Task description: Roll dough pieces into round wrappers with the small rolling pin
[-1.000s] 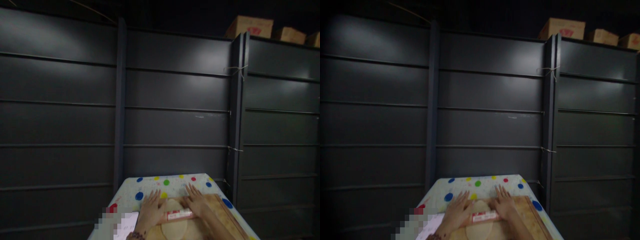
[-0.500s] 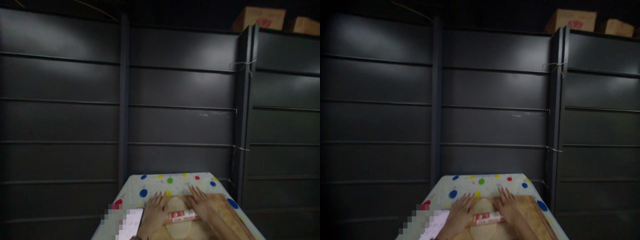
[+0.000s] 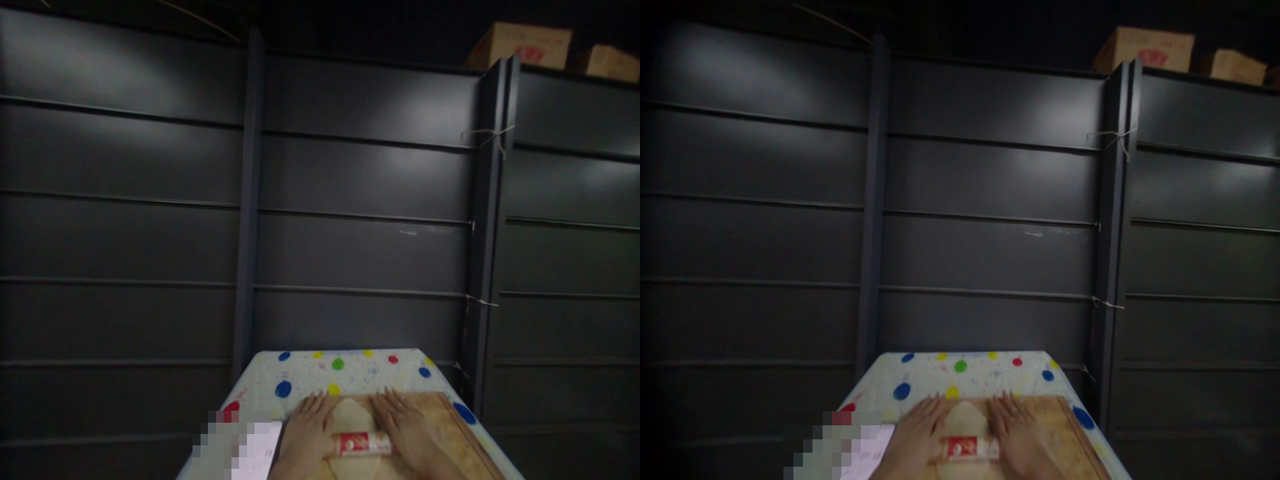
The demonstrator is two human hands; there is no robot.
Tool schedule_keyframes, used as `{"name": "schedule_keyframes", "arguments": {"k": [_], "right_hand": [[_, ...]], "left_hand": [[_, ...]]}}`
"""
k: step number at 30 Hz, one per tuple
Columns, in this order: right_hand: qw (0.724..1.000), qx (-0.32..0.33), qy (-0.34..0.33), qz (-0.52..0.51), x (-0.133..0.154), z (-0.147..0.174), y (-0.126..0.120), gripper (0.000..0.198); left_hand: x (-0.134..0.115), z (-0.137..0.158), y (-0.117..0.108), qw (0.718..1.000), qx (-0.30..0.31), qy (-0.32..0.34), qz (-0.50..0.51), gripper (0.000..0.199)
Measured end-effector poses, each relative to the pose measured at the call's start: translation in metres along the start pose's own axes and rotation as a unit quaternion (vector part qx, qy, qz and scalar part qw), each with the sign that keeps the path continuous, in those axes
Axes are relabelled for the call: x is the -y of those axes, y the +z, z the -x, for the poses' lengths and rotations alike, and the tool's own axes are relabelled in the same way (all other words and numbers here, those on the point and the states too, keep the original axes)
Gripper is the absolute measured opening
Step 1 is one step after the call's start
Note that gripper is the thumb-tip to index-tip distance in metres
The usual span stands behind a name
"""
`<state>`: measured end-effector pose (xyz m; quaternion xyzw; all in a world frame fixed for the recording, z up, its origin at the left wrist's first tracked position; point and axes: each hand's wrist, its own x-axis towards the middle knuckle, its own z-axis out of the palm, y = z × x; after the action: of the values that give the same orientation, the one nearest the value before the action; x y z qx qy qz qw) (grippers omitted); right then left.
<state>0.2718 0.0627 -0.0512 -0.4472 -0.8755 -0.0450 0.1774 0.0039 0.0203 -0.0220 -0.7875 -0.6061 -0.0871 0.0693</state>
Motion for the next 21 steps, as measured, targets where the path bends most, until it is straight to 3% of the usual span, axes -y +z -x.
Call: {"name": "schedule_keyframes", "arguments": {"k": [3, 8, 16, 21], "right_hand": [[0.998, 0.049, 0.042, 0.017, -0.009, -0.032, 0.001, 0.046], [0.993, 0.096, 0.072, 0.017, -0.017, -0.057, 0.004, 0.043], [0.980, 0.058, 0.188, 0.009, -0.023, -0.076, 0.005, 0.065], [0.984, 0.063, 0.168, 0.005, -0.025, -0.086, 0.007, 0.057]], "left_hand": [[0.000, -0.023, -0.009, 0.999, 0.020, -0.050, 0.010, 0.051], [0.009, -0.038, -0.008, 0.992, -0.002, -0.109, 0.057, 0.055], [0.016, -0.058, 0.000, 0.980, -0.016, -0.182, 0.073, 0.067], [0.022, -0.067, 0.008, 0.980, -0.036, -0.182, 0.072, 0.069]]}}
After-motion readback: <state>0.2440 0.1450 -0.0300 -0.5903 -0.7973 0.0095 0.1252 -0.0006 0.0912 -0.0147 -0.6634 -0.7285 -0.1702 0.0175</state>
